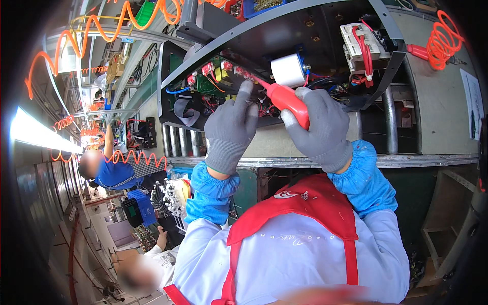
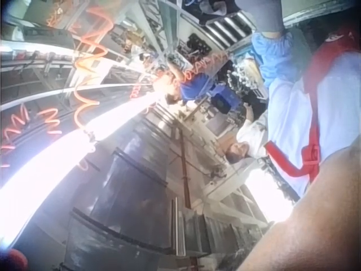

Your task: The person assembles an electronic component box by connecting internal wiring, then attaches adhesive labels to the box. The assembly involves using a pneumatic screwdriver and a manual oil dispenser.

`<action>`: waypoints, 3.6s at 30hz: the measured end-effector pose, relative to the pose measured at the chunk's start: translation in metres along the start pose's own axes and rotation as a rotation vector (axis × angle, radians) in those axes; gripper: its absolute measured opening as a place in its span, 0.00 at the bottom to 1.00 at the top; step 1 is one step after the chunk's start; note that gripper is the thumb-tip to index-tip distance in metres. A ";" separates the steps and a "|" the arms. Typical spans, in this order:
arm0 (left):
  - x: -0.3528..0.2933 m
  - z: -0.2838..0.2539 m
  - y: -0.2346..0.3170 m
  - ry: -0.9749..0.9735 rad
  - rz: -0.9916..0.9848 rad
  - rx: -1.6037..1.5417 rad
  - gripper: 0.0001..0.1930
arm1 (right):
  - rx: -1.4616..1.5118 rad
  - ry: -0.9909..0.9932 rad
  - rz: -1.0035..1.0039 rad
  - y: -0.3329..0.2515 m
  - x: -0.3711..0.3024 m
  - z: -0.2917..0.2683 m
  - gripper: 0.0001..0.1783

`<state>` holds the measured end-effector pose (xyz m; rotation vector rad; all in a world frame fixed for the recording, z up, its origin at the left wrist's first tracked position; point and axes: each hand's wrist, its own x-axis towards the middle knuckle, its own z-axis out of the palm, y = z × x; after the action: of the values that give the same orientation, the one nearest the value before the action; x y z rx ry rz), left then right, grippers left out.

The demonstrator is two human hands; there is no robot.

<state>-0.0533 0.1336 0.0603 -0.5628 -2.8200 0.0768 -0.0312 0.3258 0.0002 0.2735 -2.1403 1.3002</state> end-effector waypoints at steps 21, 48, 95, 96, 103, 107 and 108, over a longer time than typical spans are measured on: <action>-0.032 0.018 -0.002 0.274 -0.298 -0.787 0.15 | 0.190 0.040 0.225 0.003 -0.012 -0.021 0.22; -0.095 0.096 0.002 -0.256 -0.626 -2.428 0.18 | -0.505 -0.034 -0.169 -0.056 -0.061 0.071 0.21; -0.102 0.064 -0.067 0.408 -0.264 -1.603 0.16 | -0.265 -0.097 -0.402 -0.105 -0.007 0.128 0.22; -0.101 0.060 -0.067 0.241 -0.411 -2.031 0.16 | -0.280 -0.098 -0.397 -0.106 -0.007 0.128 0.22; -0.100 0.053 -0.062 0.150 -0.631 -2.435 0.18 | -0.348 -0.102 -0.375 -0.113 -0.009 0.124 0.22; -0.112 0.047 -0.056 0.280 -0.284 -1.993 0.18 | -0.279 -0.106 -0.323 -0.110 -0.032 0.108 0.22; -0.114 0.040 -0.056 0.097 -0.326 -2.160 0.20 | -0.148 -0.106 -0.210 -0.102 -0.046 0.100 0.23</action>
<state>0.0163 0.0379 -0.0006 -0.2547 -1.6095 -2.8429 0.0140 0.1830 0.0143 0.5002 -2.2148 1.0233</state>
